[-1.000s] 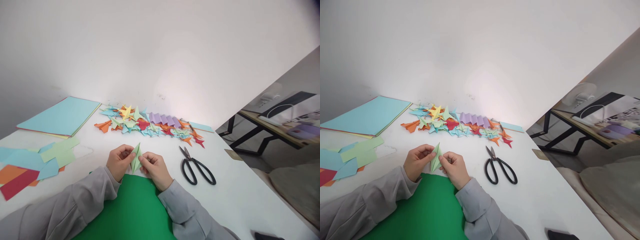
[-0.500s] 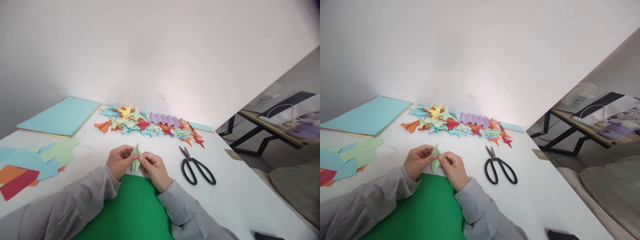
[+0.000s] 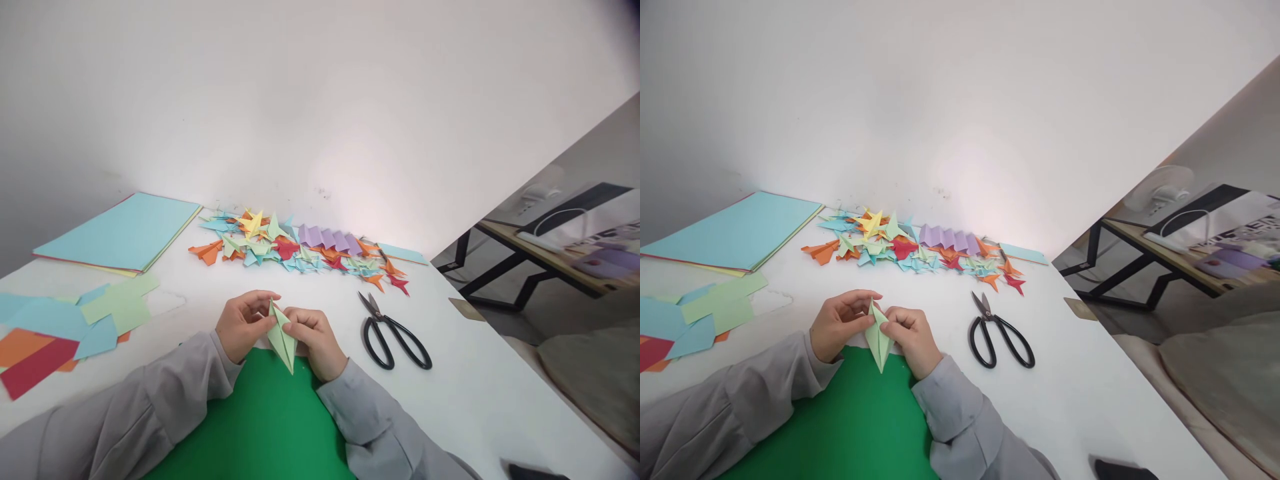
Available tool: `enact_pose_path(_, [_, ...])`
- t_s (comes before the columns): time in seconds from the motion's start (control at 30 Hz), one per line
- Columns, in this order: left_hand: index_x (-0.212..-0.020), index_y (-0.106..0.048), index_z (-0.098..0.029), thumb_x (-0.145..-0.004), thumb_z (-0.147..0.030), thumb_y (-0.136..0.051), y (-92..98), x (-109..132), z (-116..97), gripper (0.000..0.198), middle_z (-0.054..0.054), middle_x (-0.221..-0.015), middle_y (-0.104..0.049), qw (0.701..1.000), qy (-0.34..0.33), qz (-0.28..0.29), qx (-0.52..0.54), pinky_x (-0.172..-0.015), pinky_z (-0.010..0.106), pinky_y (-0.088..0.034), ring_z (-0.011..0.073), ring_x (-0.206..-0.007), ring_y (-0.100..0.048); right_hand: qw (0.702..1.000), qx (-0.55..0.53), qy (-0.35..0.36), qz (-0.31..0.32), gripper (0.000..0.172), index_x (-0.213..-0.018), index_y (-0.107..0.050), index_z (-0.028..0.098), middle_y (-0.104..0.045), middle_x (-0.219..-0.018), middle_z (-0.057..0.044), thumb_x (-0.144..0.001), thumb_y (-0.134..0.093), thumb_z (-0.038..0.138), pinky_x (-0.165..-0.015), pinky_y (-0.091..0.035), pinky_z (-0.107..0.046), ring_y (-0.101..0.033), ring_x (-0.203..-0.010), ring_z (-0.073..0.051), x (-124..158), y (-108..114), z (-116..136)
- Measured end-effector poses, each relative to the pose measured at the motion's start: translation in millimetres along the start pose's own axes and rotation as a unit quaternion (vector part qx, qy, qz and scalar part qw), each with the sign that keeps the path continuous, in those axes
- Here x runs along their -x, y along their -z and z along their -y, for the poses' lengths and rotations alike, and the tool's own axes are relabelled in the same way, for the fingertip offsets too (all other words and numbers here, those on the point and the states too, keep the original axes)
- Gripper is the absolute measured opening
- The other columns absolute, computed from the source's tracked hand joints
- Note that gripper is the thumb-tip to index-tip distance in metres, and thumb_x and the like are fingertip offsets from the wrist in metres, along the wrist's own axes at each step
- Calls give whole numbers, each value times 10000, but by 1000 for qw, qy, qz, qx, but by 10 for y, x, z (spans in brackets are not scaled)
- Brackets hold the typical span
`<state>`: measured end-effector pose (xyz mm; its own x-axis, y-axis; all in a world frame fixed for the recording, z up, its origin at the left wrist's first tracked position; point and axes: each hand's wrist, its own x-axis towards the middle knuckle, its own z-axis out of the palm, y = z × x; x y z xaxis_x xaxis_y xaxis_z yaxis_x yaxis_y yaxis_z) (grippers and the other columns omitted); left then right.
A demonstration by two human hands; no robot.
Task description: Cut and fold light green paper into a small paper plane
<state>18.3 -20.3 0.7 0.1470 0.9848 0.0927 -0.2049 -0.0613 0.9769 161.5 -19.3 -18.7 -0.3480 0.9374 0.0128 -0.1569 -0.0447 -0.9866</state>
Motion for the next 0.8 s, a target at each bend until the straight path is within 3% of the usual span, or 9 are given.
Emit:
enact_pose_path(0.13, [-891,-611,-137,-536,-97,-629,8,-10,6,358,8,-645,-573,1000,2,5,14,-549,228,-421,117,-607,-524,1000,27,-6,-5,279,-496,-429,162,-375,-477,46,-671,-585,314,-388,-195,-208,-297,-407,-63,9,-15,5])
enact_pose_path(0.23, [-759,-632,-137,-546,-96,-610,20,-24,23,218,0,-602,-563,1000,-8,-13,-10,-521,213,-404,103,-566,-504,999,39,-21,-27,238,-558,-484,162,-365,-440,59,-678,-586,340,-381,-187,-202,-294,-388,-63,14,-45,21])
enact_pose_path(0.37, [-608,-629,-143,-557,-121,-595,44,-46,50,65,-12,-506,-529,997,-20,-35,-59,-457,201,-354,86,-480,-448,998,30,-6,-54,178,-682,-573,154,-465,-481,42,-649,-611,325,-404,-249,-203,-368,-418,-78,16,-85,51])
enact_pose_path(0.67, [-570,-655,-154,-546,-120,-613,53,-59,0,59,16,-581,-576,998,-48,-21,-44,-511,230,-387,121,-554,-502,996,30,-14,-79,73,-623,-584,152,-508,-473,37,-609,-593,223,-408,-267,-201,-398,-425,-83,4,-84,58])
enact_pose_path(0.8, [-598,-652,-161,-581,-113,-594,57,-28,3,77,21,-597,-570,991,-106,-16,-84,-523,238,-387,126,-570,-505,996,16,-24,-80,47,-586,-569,147,-467,-419,54,-594,-569,193,-391,-241,-199,-363,-387,-72,-4,-69,51])
